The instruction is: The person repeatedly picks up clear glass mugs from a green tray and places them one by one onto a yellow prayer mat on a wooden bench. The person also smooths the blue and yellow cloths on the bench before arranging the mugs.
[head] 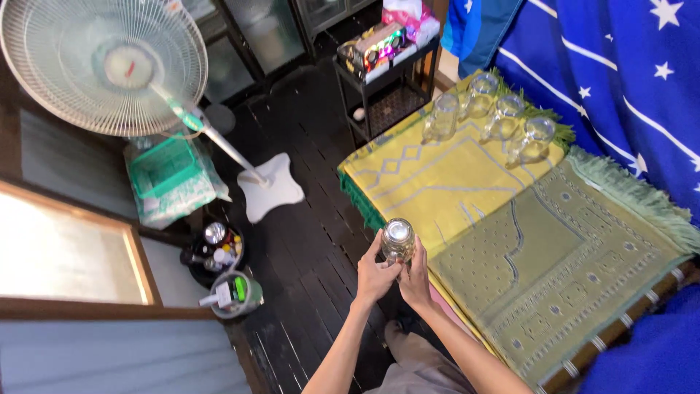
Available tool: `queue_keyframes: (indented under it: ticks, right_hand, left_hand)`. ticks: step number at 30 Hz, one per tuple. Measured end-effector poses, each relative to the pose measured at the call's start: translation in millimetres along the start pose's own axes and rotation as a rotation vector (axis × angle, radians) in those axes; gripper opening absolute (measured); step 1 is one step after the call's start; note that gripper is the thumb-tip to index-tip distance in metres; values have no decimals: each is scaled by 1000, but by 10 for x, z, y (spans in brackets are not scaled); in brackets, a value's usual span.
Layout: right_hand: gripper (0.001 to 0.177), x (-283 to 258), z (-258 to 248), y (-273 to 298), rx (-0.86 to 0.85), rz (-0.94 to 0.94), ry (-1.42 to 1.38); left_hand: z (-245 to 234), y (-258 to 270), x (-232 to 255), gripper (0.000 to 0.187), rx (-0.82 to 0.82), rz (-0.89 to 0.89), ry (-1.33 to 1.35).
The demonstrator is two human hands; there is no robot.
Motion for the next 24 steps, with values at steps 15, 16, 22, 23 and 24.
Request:
queue_keyframes:
  ticks: [15,16,22,23,24]
  right_hand:
    - [73,371,67,-1128,125,124,24]
    - [73,384,48,-1159,129,145,27]
    - [72,487,-56,-1314,153,220,45]
    - [73,518,-69,-1332,155,237,42]
    - [73,552,-77,-1366,161,253,39]
  left_hand:
    - [220,-1432,133,83,-166,158,-122]
    - [255,-1475,131,82,-190,153,-91]
    - [442,-1740,84,83,-316,78,36]
    - [473,-1784,72,83,-342,91,46]
    - [502,-1838,64,83,-369,107,57]
Point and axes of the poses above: each hand's wrist, its own y-axis away from the middle knuckle, its own z-axis out of the palm, x = y × z, the point moved 3 cm from there along -y, towards the middle knuckle, and after that the axes turned 7 degrees about -y, right-handed, at the moved point
